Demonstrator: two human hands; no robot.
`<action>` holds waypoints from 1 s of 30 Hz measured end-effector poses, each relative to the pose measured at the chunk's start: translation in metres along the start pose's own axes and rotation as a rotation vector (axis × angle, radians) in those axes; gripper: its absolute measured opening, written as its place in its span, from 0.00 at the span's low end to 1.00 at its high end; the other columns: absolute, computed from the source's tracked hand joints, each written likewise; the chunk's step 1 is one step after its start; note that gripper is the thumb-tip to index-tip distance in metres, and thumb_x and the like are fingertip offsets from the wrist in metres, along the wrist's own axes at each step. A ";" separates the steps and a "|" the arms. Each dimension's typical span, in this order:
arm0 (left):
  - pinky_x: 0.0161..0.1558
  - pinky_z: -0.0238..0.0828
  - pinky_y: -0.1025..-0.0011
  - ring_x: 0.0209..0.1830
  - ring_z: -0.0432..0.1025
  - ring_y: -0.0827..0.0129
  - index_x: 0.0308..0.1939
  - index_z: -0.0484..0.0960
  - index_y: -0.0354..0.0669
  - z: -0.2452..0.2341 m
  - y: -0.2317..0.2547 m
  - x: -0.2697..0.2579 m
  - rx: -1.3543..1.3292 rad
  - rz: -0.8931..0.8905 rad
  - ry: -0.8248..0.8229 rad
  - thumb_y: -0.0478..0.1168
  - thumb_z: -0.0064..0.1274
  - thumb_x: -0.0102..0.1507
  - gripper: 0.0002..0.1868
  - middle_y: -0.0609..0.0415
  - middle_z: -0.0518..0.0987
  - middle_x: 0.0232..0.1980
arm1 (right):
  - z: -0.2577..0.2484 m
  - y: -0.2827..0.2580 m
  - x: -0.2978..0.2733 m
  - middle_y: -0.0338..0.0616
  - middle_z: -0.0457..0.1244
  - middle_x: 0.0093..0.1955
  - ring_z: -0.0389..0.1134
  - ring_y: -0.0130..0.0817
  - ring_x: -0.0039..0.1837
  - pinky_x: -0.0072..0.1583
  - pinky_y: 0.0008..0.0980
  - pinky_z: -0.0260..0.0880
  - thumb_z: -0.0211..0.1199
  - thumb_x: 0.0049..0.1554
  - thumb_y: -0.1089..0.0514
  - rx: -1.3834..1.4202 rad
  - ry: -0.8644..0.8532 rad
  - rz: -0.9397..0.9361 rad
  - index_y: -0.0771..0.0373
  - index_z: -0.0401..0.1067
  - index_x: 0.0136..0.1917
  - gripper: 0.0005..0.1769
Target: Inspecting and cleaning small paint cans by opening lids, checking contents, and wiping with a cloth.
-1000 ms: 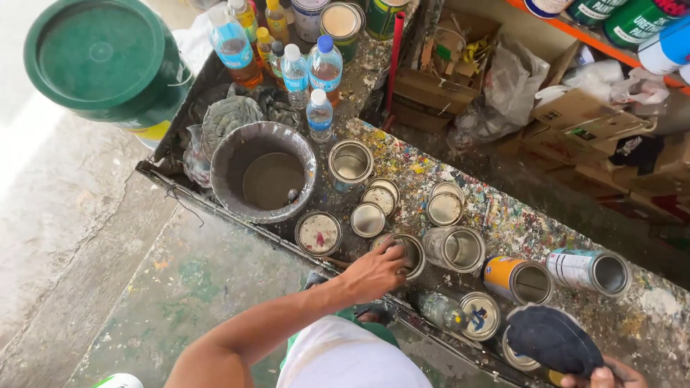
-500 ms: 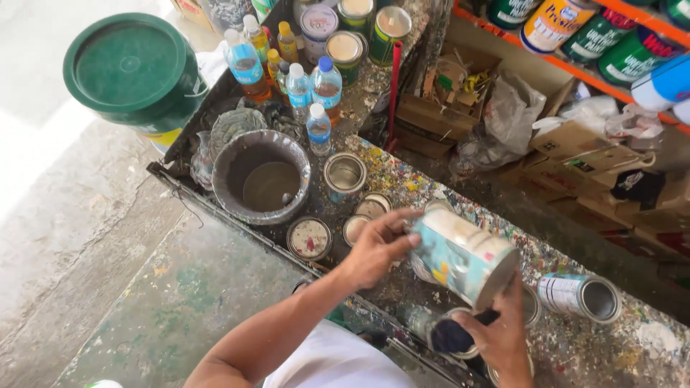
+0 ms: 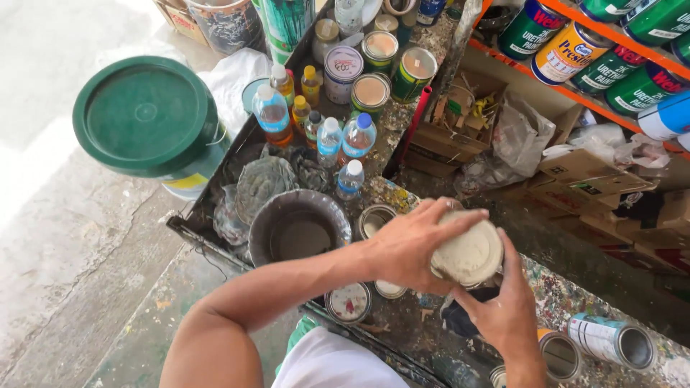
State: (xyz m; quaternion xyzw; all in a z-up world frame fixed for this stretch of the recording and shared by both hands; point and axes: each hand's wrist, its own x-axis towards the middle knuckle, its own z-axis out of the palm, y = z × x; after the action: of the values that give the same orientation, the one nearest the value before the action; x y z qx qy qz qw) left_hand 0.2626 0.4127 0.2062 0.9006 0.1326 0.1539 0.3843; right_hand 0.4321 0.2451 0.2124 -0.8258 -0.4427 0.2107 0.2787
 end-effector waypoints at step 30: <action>0.66 0.77 0.47 0.64 0.75 0.38 0.79 0.66 0.45 -0.183 -0.401 0.131 0.294 -0.377 0.648 0.51 0.86 0.56 0.56 0.39 0.68 0.64 | -0.055 0.056 -0.083 0.66 0.60 0.83 0.69 0.64 0.61 0.61 0.56 0.71 0.64 0.64 0.75 0.060 0.438 0.378 0.67 0.52 0.92 0.48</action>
State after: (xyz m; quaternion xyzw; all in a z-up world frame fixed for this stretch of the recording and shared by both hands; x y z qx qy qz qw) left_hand 0.2649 0.8470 0.0555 0.8106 0.4304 0.3362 0.2112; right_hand 0.4555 0.1344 0.2263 -0.9109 -0.2037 0.0885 0.3478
